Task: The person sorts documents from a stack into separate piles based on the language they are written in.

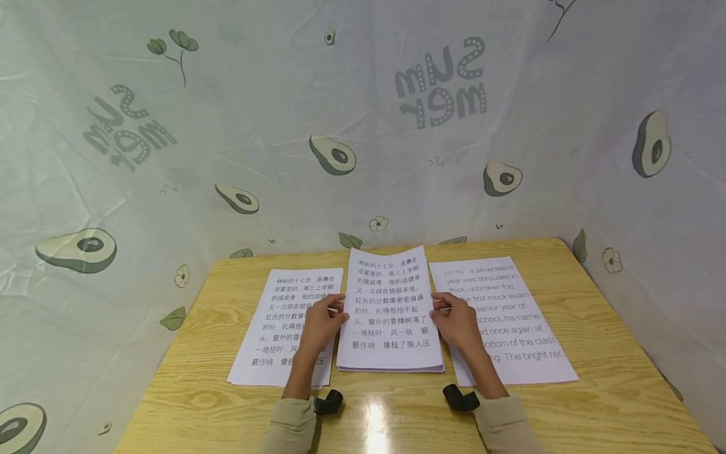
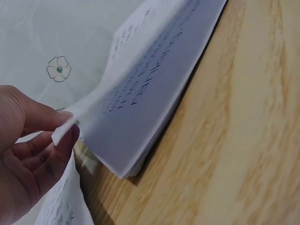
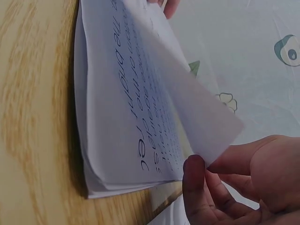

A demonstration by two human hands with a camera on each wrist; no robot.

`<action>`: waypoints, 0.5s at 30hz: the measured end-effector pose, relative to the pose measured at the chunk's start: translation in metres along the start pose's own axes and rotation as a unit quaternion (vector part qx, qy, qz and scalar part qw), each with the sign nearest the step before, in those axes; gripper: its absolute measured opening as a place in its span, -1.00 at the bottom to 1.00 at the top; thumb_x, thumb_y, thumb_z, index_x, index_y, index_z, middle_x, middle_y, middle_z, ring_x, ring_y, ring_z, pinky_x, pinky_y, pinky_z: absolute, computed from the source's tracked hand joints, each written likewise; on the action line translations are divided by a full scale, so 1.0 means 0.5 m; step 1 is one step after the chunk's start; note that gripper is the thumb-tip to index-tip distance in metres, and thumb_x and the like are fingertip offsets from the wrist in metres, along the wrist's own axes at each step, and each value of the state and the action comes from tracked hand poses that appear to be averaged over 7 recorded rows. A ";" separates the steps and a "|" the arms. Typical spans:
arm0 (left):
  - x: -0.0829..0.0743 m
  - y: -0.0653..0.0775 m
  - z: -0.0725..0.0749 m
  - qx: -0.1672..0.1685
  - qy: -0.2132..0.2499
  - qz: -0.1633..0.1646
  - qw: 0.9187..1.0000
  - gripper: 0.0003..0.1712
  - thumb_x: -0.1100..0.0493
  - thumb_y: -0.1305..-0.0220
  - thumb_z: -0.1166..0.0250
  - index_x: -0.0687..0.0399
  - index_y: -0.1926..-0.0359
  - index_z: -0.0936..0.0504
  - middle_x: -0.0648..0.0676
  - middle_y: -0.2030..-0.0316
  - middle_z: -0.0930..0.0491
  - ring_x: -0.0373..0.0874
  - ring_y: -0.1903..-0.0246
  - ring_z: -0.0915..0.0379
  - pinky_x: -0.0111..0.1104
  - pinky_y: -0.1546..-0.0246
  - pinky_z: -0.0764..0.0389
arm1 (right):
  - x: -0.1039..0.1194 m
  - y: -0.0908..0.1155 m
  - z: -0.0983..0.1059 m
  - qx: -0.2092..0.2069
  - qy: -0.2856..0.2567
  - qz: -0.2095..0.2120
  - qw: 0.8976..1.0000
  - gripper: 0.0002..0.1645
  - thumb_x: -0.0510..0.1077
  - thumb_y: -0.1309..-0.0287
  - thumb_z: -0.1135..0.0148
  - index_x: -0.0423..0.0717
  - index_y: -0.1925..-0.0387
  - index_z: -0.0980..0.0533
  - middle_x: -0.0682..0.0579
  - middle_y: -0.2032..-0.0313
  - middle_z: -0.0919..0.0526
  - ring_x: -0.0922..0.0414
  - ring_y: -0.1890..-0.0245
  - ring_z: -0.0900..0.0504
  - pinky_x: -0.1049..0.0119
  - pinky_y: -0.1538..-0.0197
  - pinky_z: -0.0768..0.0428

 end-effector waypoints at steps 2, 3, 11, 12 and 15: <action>0.001 -0.001 0.003 -0.003 0.001 -0.002 1.000 -0.48 0.33 -0.32 -0.48 0.13 -0.30 -0.69 0.12 0.07 -0.76 -0.13 0.21 -0.70 -0.32 0.24 -0.72 | -0.002 -0.002 0.002 -0.002 -0.003 -0.005 1.000 -0.50 -0.28 -0.40 -0.32 -0.28 -0.33 -0.58 -0.26 -0.03 -0.73 -0.16 -0.04 -0.77 0.44 0.13 -0.62; 0.001 -0.002 0.004 -0.004 0.002 -0.003 1.000 -0.48 0.33 -0.32 -0.48 0.12 -0.30 -0.69 0.12 0.07 -0.77 -0.13 0.22 -0.69 -0.33 0.25 -0.71 | -0.003 -0.002 0.003 -0.002 -0.005 -0.006 1.000 -0.50 -0.28 -0.40 -0.32 -0.28 -0.33 -0.58 -0.26 -0.03 -0.73 -0.16 -0.05 -0.77 0.44 0.13 -0.61; 0.001 -0.001 0.007 -0.005 0.008 0.000 1.000 -0.48 0.33 -0.32 -0.49 0.11 -0.29 -0.70 0.11 0.08 -0.76 -0.18 0.25 -0.67 -0.38 0.29 -0.69 | -0.004 -0.003 0.003 0.000 -0.008 -0.019 1.000 -0.49 -0.29 -0.39 -0.33 -0.29 -0.32 -0.57 -0.27 -0.03 -0.71 -0.15 -0.04 -0.76 0.43 0.12 -0.61; 0.001 -0.001 0.007 -0.005 0.007 0.001 1.000 -0.48 0.33 -0.32 -0.49 0.11 -0.29 -0.70 0.11 0.07 -0.76 -0.18 0.25 -0.67 -0.39 0.30 -0.68 | -0.004 -0.002 0.003 0.000 -0.008 -0.021 1.000 -0.49 -0.29 -0.39 -0.33 -0.29 -0.32 -0.57 -0.27 -0.03 -0.71 -0.14 -0.04 -0.76 0.43 0.13 -0.61; 0.001 0.002 0.009 -0.005 0.009 0.001 1.000 -0.48 0.33 -0.33 -0.48 0.10 -0.30 -0.69 0.12 0.06 -0.76 -0.18 0.24 -0.67 -0.38 0.30 -0.68 | -0.003 -0.002 0.002 -0.001 -0.010 -0.024 1.000 -0.49 -0.29 -0.38 -0.33 -0.29 -0.32 -0.58 -0.27 -0.03 -0.71 -0.13 -0.04 -0.76 0.45 0.14 -0.60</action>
Point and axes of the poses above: each hand's wrist, its own y-axis away from the middle knuckle, its own z-axis out of the back of the hand, x = y × z, the point moved 2 cm from there along -y, towards the middle knuckle
